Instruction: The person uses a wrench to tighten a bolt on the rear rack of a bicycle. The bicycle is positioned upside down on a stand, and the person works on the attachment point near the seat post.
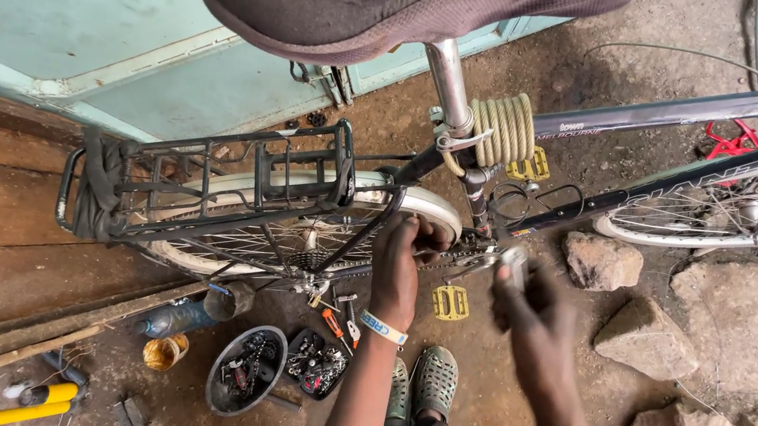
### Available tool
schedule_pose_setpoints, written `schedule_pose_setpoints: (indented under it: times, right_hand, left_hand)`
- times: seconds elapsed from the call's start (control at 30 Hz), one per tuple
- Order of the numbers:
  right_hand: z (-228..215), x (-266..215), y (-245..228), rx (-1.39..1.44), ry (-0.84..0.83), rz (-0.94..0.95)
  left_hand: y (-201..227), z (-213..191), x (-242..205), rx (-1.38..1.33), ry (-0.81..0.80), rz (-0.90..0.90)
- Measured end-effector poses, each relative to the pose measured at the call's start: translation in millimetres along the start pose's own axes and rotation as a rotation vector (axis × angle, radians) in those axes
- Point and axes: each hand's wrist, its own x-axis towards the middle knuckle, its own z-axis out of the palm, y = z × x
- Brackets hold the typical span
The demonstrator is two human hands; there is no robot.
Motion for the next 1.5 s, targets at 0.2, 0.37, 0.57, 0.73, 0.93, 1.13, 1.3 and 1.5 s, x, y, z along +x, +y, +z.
schedule_pose_setpoints:
  times: [0.2, 0.37, 0.57, 0.73, 0.93, 1.13, 1.3, 1.5]
  right_hand:
    - [-10.4, 67.7, -102.2, -0.341, 0.291, -0.525]
    - [-10.5, 148.8, -140.0, -0.637, 0.244, -0.344]
    - [-13.4, 163.1, -99.9, -1.056, 0.222, -0.330]
    - [-24.6, 137.6, -94.4, -0.977, 0.199, -0.407]
    - [-48.3, 95.7, -73.2, -0.936, 0.181, -0.477]
    - [-79.2, 64.7, -44.0, -0.951, 0.067, -0.517]
    - [-94.6, 23.9, -34.8, -0.912, 0.024, -0.420]
    - [-121.5, 0.9, -24.4, -0.907, -0.194, -0.713]
  left_hand:
    - [47.8, 14.8, -27.6, 0.153, -0.217, 0.278]
    - [109.7, 37.8, -58.2, 0.654, -0.141, 0.755]
    - [132.4, 58.8, -71.8, 0.941, -0.136, 1.002]
    - [173.1, 81.0, -111.2, 0.979, -0.222, 1.189]
    - [231.6, 101.8, -159.0, 1.088, -0.438, 1.326]
    - [252.1, 120.9, -184.3, 1.197, -0.517, 1.451]
    - [250.4, 125.5, -185.0, 1.370, -0.223, 1.306]
    - [236.0, 132.3, -218.9, 1.586, -0.173, 0.924]
